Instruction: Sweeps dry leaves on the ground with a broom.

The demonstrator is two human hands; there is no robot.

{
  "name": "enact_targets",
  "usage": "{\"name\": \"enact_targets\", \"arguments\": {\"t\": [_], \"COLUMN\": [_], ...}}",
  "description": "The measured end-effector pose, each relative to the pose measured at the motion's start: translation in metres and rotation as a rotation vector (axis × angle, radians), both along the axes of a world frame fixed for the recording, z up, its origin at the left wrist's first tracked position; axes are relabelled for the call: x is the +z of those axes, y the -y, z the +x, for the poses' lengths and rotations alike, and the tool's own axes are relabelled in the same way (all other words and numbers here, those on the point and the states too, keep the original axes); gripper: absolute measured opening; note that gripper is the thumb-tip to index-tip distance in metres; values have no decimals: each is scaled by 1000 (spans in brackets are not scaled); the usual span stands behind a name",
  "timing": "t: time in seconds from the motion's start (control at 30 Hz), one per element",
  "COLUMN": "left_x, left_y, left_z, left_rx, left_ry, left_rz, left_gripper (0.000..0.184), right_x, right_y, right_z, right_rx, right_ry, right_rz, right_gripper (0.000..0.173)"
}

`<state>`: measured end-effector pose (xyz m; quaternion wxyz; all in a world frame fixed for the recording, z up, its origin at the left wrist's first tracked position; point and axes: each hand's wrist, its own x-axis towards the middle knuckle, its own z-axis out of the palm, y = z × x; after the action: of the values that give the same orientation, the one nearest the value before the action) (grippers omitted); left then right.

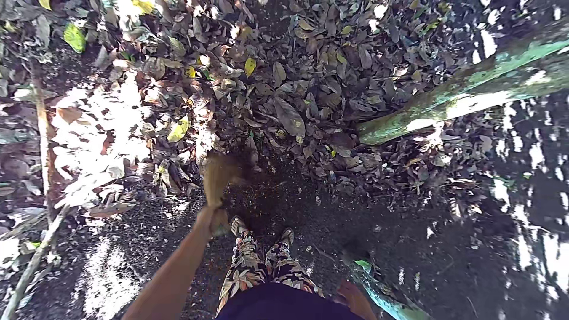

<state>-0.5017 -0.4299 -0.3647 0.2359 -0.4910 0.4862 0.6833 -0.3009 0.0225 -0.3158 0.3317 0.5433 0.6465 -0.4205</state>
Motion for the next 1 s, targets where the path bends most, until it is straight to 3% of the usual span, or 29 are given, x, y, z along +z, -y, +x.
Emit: {"name": "enact_targets", "arguments": {"t": [0.13, 0.23, 0.3, 0.4, 0.47, 0.5, 0.6, 0.7, 0.8, 0.93, 1.0], "left_x": [-12, -25, -8, 50, 82, 88, 56, 10, -9, -32, -23], "left_y": [38, 29, 6, -38, -62, -70, -76, -65, -42, -22, -25], "left_z": [-52, -34, -6, 35, 54, 59, 29, -38, -100, -118, -109], "left_rx": [0, -118, -127, -25, -23, -23, -27, -86, -77, -166, -142], "left_ry": [-206, -251, -270, -269, -207, -154, 45, 17, -209, -379, -420], "left_rz": [-332, -437, -345, 15, 285, 407, 582, 291, 21, -251, -231], "left_gripper": [65, 90, 94, 74, 46, 32, 32, 30, 46, 73, 87], "right_x": [8, 10, 10, 10, 8, 7, 4, 8, 18, 28, 29], "right_y": [8, 13, 12, 11, 9, 8, 8, 15, 23, 30, 30], "right_z": [-9, -6, -1, 1, -1, -2, -10, -22, -34, -24, -18], "right_rx": [-32, -8, 3, 10, 16, 18, 11, 22, 43, 54, 60], "right_ry": [-14, -5, 9, 38, 50, 51, 31, 12, 0, 27, 31], "right_rz": [-5, -14, -20, -24, -26, -26, -11, -2, -9, -34, -33], "right_gripper": [53, 55, 55, 54, 54, 54, 54, 55, 55, 58, 57]}}
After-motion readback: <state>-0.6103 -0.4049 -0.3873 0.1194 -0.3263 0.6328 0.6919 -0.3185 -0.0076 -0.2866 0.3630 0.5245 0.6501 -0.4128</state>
